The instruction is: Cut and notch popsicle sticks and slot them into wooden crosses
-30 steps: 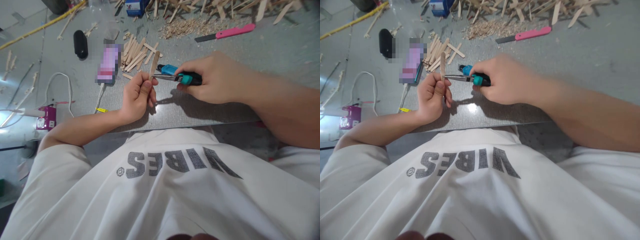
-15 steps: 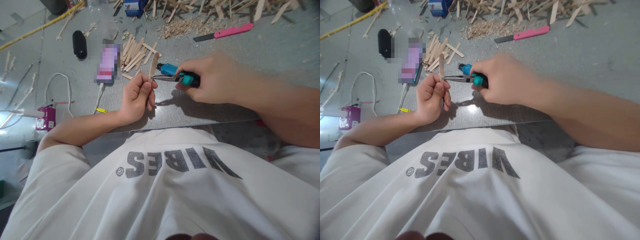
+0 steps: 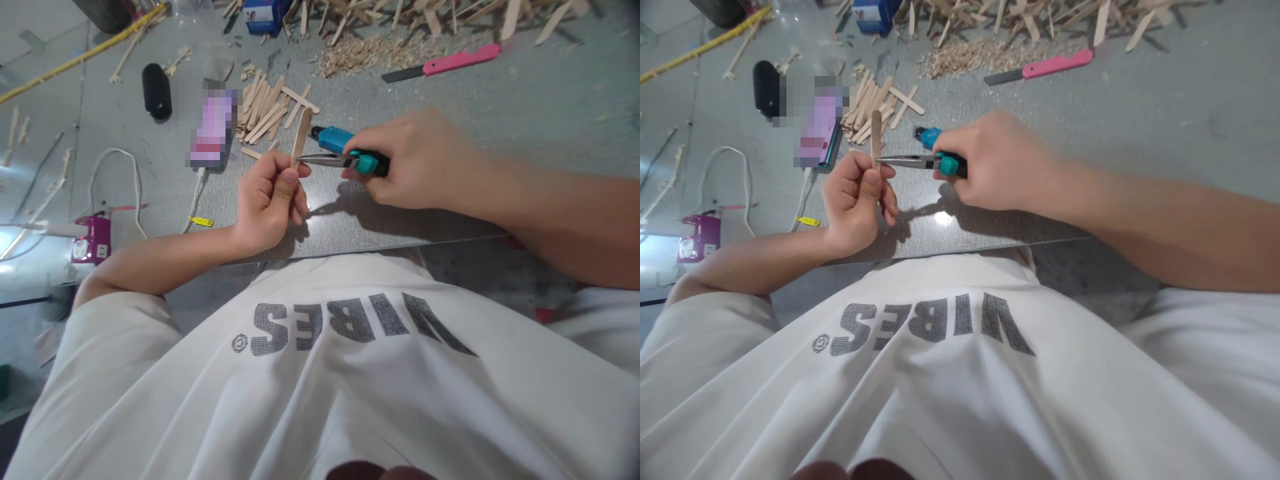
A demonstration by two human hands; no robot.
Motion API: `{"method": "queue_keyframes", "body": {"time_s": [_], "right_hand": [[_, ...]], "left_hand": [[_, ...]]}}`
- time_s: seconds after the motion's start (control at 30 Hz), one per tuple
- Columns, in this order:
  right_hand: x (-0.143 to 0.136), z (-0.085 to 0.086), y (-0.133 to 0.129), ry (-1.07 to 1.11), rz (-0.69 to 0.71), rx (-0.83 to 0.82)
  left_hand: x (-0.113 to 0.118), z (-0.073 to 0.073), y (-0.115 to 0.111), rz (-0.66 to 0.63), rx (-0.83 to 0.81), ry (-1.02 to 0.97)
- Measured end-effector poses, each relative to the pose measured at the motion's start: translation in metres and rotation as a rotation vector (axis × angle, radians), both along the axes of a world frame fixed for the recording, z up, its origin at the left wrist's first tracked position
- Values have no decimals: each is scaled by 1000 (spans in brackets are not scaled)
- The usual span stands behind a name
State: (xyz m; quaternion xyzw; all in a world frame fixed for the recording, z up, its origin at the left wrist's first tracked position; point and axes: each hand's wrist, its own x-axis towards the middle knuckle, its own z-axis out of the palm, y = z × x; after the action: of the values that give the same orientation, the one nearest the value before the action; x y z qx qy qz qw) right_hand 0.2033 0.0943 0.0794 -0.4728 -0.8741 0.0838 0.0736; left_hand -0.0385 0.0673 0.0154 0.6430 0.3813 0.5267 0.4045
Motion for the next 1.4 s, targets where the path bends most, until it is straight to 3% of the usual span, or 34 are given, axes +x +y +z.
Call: {"method": "queue_keyframes", "body": {"time_s": [0.27, 0.47, 0.7, 0.9, 1.2, 1.4], "right_hand": [[9, -6, 13, 178, 55, -54], [7, -1, 9, 129, -19, -89], [4, 5, 3, 88, -32, -98], [4, 3, 3, 100, -39, -105], [4, 0, 3, 114, 8, -87], [1, 1, -1, 86, -49, -125]], "left_hand": [[-1, -6, 3, 9, -1, -5], [-1, -10, 6, 5, 21, -26], [2, -4, 6, -7, 44, -61], [2, 2, 3, 12, 14, -25], [-6, 0, 7, -52, -17, -4], [-10, 2, 11, -50, -32, 40]]}}
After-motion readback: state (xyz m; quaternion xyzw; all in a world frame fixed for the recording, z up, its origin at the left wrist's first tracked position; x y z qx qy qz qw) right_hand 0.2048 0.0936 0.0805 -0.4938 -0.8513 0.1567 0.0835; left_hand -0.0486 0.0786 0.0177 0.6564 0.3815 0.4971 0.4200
